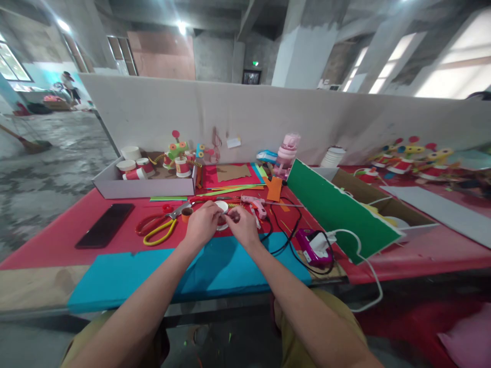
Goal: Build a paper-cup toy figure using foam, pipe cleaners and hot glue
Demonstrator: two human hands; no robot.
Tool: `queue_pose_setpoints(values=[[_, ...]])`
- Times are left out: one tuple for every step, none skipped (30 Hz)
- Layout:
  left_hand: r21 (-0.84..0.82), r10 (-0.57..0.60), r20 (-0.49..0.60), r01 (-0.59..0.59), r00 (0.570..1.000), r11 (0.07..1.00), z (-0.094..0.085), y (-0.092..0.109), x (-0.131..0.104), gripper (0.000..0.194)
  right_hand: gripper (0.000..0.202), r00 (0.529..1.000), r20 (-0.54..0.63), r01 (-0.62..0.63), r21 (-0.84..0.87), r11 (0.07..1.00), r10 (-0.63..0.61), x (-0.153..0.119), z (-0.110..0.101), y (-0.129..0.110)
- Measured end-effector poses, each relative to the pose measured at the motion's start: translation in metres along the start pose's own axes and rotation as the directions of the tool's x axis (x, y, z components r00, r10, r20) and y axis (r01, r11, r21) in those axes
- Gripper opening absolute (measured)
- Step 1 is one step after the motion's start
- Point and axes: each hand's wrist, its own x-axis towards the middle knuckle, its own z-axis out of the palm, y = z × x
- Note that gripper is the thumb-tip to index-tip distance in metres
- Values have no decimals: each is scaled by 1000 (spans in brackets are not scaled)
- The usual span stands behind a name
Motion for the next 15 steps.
queue_pose_setpoints(values=[[-4,-4,-3,4,1000,1000,0,0,0,22,18,997,18,-82,86,993,80,2,1,1],[-9,-6,-8,6,1000,1000,1,0,-1,21,22,986,54,-165,176,971,158,3,2,2],[-13,-8,-16,8,1000,1000,1,0,-1,21,24,970,101,-241,267,933,221,4,3,3],[-15,-9,-25,9,1000,1000,2,0,-1,22,25,951,149,-307,354,884,271,5,4,3],[-14,-11,-34,11,999,1000,2,0,-1,22,25,931,193,-363,429,827,309,6,5,2],[-10,-13,-43,13,999,1000,3,-1,-1,22,25,912,230,-411,491,769,340,6,6,1],[-4,-15,-46,15,999,1000,3,-1,-1,22,25,892,261,-453,536,712,370,7,6,-2],[3,-17,-43,17,999,1000,3,-1,0,22,24,871,288,-490,568,661,398,7,5,-4],[9,-21,-37,21,999,1000,3,-1,0,21,22,850,311,-524,588,616,425,7,4,-7],[17,-25,-28,26,999,1000,3,0,0,21,20,827,338,-557,598,577,448,7,2,-10],[26,-29,-18,29,999,999,3,2,-1,21,18,806,366,-587,598,545,466,7,0,-13],[38,-31,-8,32,999,999,2,5,-1,22,17,787,389,-612,592,524,479,7,-3,-16],[52,-32,0,32,999,998,1,8,-3,22,15,771,408,-632,582,512,489,7,-5,-18],[69,-33,6,32,999,997,1,11,-4,22,14,758,422,-649,569,506,498,7,-8,-20],[86,-32,11,31,999,996,0,14,-5,22,13,748,430,-661,556,505,506,7,-11,-22]])
